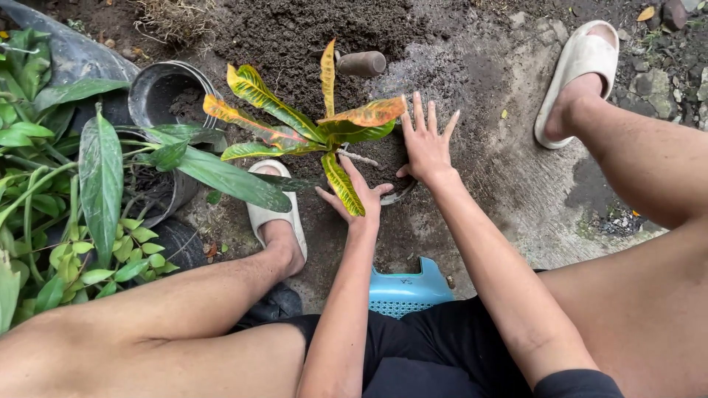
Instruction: A person is planting a small seedling into a plastic pot, using a hand trowel to add soil and their hands to firm it around the base of the plant.
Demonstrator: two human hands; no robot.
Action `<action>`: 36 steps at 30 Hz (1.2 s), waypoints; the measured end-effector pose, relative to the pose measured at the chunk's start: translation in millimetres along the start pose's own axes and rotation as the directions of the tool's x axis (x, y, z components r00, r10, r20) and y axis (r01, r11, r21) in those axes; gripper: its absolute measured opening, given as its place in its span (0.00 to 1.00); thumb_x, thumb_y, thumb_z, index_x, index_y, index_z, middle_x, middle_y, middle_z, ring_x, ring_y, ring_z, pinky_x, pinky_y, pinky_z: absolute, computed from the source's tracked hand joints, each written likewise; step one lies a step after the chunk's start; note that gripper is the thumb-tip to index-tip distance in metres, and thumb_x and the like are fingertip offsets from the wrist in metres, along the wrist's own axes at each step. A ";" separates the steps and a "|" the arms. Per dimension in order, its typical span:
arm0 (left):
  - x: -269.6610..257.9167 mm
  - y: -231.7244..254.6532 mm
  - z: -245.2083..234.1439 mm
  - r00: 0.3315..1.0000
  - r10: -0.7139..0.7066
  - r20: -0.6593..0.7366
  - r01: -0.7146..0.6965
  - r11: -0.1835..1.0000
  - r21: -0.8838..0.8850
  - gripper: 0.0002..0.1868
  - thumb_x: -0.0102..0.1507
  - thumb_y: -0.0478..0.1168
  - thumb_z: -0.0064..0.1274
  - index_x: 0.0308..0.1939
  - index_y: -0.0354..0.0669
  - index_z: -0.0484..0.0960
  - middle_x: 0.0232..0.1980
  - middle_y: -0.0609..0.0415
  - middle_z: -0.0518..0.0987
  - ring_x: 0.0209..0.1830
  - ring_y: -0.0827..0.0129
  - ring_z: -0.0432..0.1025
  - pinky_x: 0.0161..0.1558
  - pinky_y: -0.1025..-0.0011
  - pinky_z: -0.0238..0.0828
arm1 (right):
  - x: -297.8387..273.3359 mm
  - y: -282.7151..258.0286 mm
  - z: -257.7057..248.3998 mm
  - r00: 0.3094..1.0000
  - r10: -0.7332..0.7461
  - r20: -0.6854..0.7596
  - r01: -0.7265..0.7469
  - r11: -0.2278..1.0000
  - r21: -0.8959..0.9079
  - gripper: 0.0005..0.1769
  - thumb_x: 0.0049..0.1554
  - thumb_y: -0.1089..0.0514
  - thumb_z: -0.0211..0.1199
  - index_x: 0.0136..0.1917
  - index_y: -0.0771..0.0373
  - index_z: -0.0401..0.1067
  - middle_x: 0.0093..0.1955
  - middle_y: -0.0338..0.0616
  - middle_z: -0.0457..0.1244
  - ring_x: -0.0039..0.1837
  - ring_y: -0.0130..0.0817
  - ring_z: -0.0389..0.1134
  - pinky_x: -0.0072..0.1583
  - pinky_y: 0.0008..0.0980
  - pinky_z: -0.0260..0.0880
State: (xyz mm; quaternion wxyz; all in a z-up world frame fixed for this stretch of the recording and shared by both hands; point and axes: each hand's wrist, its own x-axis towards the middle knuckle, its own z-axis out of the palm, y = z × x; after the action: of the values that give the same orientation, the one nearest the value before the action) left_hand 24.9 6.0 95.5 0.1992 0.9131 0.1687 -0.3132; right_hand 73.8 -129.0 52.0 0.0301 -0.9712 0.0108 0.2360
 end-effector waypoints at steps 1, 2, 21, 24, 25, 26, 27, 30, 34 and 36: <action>-0.4 1.4 -1.0 1.000 -0.023 0.010 0.024 0.999 -0.022 0.64 0.54 0.59 0.70 0.81 0.44 0.44 0.82 0.40 0.52 0.79 0.47 0.51 0.76 0.38 0.33 | -1.2 -0.6 -3.2 0.998 0.010 0.054 -0.014 0.997 0.080 0.80 0.29 0.49 0.88 0.84 0.54 0.43 0.88 0.51 0.27 0.86 0.59 0.34 0.73 0.83 0.16; -1.3 2.0 -4.7 0.999 -0.027 0.017 0.027 0.999 -0.023 0.64 0.54 0.59 0.70 0.81 0.44 0.44 0.82 0.40 0.52 0.79 0.47 0.51 0.76 0.38 0.33 | -2.1 0.4 -3.7 0.998 0.010 0.062 -0.015 0.997 0.078 0.80 0.29 0.49 0.88 0.84 0.54 0.43 0.88 0.51 0.27 0.86 0.59 0.34 0.73 0.83 0.16; 98.2 -79.3 42.0 0.994 0.072 0.085 -0.016 0.849 -0.528 0.18 0.62 0.43 0.58 0.55 0.44 0.80 0.44 0.49 0.83 0.49 0.52 0.79 0.53 0.51 0.70 | -39.8 -39.0 14.5 0.998 0.047 0.045 -0.054 0.988 0.148 0.87 0.31 0.33 0.84 0.86 0.59 0.31 0.87 0.58 0.22 0.85 0.59 0.17 0.74 0.78 0.09; 87.2 -76.7 24.9 0.993 0.074 0.095 -0.001 0.794 -0.608 0.11 0.63 0.39 0.54 0.48 0.44 0.83 0.41 0.48 0.83 0.49 0.52 0.79 0.53 0.56 0.71 | -45.8 -38.7 22.5 0.996 0.084 0.043 -0.090 0.981 0.171 0.86 0.36 0.33 0.81 0.85 0.59 0.25 0.87 0.58 0.20 0.85 0.59 0.15 0.73 0.78 0.08; 83.6 -76.3 19.4 0.992 0.076 0.099 0.006 0.763 -0.646 0.09 0.63 0.37 0.52 0.45 0.45 0.85 0.39 0.48 0.84 0.48 0.52 0.78 0.53 0.58 0.71 | -47.8 -37.0 24.0 0.993 0.112 0.037 -0.117 0.977 0.178 0.85 0.38 0.35 0.81 0.85 0.58 0.22 0.87 0.58 0.19 0.85 0.59 0.15 0.74 0.77 0.09; 81.4 -75.5 18.3 0.992 0.076 0.101 0.008 0.763 -0.647 0.09 0.63 0.37 0.52 0.45 0.45 0.85 0.39 0.48 0.84 0.48 0.52 0.78 0.53 0.58 0.71 | -48.3 -36.0 24.8 0.993 0.113 0.038 -0.118 0.977 0.176 0.85 0.38 0.35 0.81 0.85 0.58 0.22 0.87 0.58 0.19 0.85 0.59 0.15 0.74 0.77 0.09; 79.1 -74.7 17.2 0.992 0.082 0.094 -0.003 0.768 -0.640 0.09 0.63 0.36 0.53 0.45 0.45 0.86 0.41 0.47 0.84 0.50 0.51 0.78 0.55 0.58 0.71 | -49.0 -34.8 25.4 0.993 0.114 0.033 -0.118 0.975 0.187 0.86 0.37 0.34 0.81 0.85 0.58 0.22 0.87 0.56 0.19 0.85 0.58 0.15 0.74 0.77 0.09; 83.3 -75.2 21.4 0.991 0.099 0.085 -0.023 0.774 -0.632 0.10 0.61 0.34 0.57 0.46 0.49 0.87 0.45 0.49 0.85 0.56 0.51 0.77 0.58 0.56 0.71 | -49.7 -37.3 19.8 0.994 0.107 0.006 -0.105 0.968 0.228 0.84 0.40 0.34 0.79 0.85 0.60 0.22 0.87 0.56 0.19 0.85 0.58 0.14 0.73 0.78 0.09; 93.4 -81.8 30.0 0.986 0.137 0.099 -0.034 0.735 -0.677 0.18 0.57 0.37 0.67 0.51 0.52 0.86 0.58 0.53 0.83 0.70 0.47 0.67 0.67 0.48 0.65 | -49.8 -42.1 23.7 0.990 0.131 -0.052 -0.108 0.943 0.316 0.80 0.44 0.33 0.75 0.85 0.61 0.20 0.87 0.56 0.18 0.85 0.60 0.13 0.72 0.79 0.07; 90.1 -81.4 26.5 0.985 0.144 0.091 -0.045 0.739 -0.672 0.17 0.58 0.37 0.65 0.51 0.52 0.86 0.54 0.52 0.84 0.66 0.49 0.71 0.65 0.50 0.67 | -48.1 -44.1 31.5 0.988 0.137 -0.071 -0.111 0.951 0.290 0.81 0.42 0.33 0.76 0.85 0.61 0.22 0.87 0.56 0.19 0.85 0.60 0.14 0.72 0.79 0.06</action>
State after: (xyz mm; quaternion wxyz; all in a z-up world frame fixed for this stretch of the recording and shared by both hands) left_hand 43.7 80.4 -2.3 0.5393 0.7649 0.2088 -0.2836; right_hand 18.3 -82.7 48.6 0.1542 -0.9638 0.1071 0.1892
